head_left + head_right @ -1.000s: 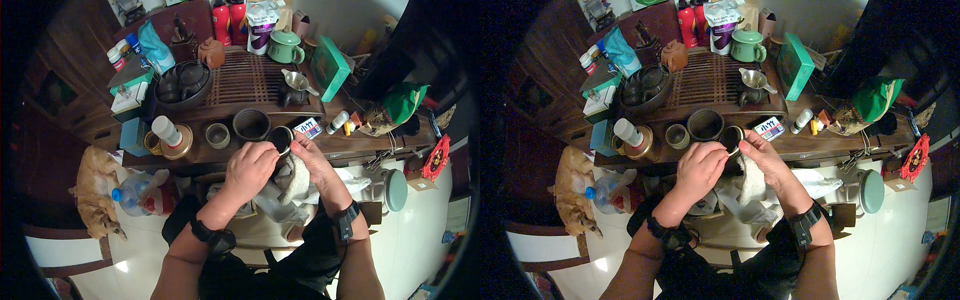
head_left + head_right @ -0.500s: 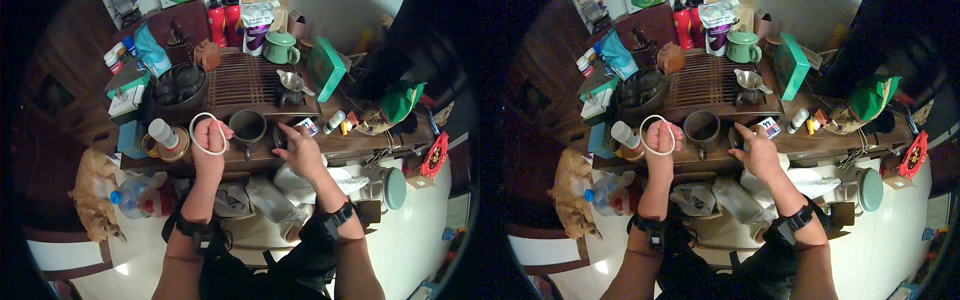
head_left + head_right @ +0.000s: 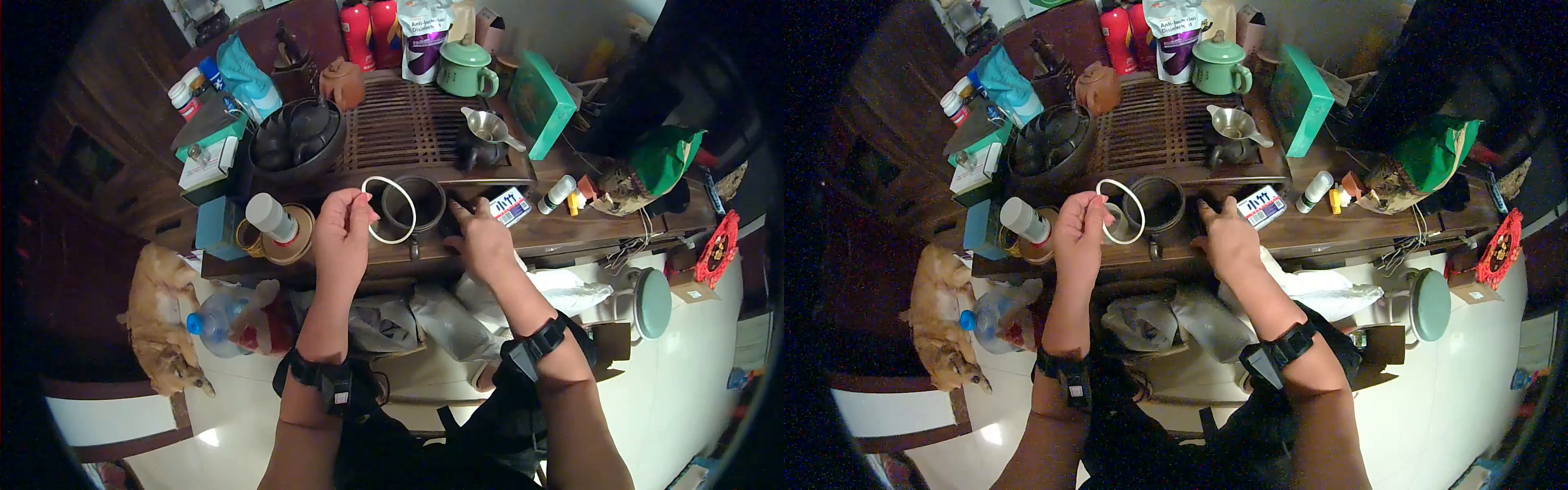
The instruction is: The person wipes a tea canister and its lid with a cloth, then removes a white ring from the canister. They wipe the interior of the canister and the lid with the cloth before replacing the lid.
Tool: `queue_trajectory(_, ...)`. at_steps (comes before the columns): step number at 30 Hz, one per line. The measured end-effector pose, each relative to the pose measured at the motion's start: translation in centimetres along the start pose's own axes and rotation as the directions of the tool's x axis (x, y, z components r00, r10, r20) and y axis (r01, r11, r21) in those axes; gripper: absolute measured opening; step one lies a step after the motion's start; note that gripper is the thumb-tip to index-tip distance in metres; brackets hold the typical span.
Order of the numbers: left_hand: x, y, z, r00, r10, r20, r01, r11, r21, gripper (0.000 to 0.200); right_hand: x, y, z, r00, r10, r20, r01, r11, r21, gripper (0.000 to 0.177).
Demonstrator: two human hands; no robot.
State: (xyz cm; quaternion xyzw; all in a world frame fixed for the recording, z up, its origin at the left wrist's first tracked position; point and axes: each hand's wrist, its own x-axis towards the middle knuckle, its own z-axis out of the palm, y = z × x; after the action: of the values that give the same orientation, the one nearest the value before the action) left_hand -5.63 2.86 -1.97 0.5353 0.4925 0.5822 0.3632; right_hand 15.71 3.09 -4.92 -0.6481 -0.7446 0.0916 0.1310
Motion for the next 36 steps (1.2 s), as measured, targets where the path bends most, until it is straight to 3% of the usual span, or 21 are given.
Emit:
queue_trajectory(4,0.4,-0.2,0.1,0.998,0.054,-0.010,-0.053,0.997,0.061,0.013,0.2,0.6,-1.3,0.997,0.020,-0.080,-0.015,0.998,0.064,0.061)
queue_trajectory(5,0.5,-0.2,0.2,0.998,0.058,-0.017,-0.056,0.996,0.072,0.013,0.4,0.5,-1.9,0.986,0.068,-0.151,-0.049,0.991,0.122,0.046)
queue_trajectory(9,1.1,-0.5,0.9,0.998,0.053,-0.033,-0.047,0.985,0.168,0.013,1.7,0.7,-3.7,0.919,-0.004,-0.395,0.147,0.932,0.332,0.024)
queue_trajectory(13,1.5,-0.6,1.6,0.998,0.058,-0.019,-0.052,0.974,0.220,0.011,2.0,-0.8,-3.9,0.965,0.027,-0.261,0.165,0.711,0.684,0.029)
queue_trajectory(19,1.8,0.3,2.4,0.991,0.134,-0.029,-0.109,0.901,0.420,0.009,3.4,-1.6,-2.8,0.966,0.024,-0.258,0.171,0.691,0.703,0.025)
queue_trajectory(29,1.8,-0.3,2.6,0.976,0.215,-0.011,-0.180,0.844,0.506,0.008,4.1,-1.1,-1.7,0.971,0.031,-0.239,0.154,0.683,0.714,0.016)
queue_trajectory(32,1.7,-0.3,2.6,0.974,0.226,-0.018,-0.183,0.829,0.529,0.009,3.9,-1.5,-2.2,0.985,0.048,-0.163,0.087,0.680,0.728,0.010)
queue_trajectory(36,1.5,0.0,2.6,0.977,0.212,-0.022,-0.166,0.818,0.551,0.009,4.1,-1.1,-1.6,0.956,-0.008,-0.293,0.210,0.716,0.666,0.009)
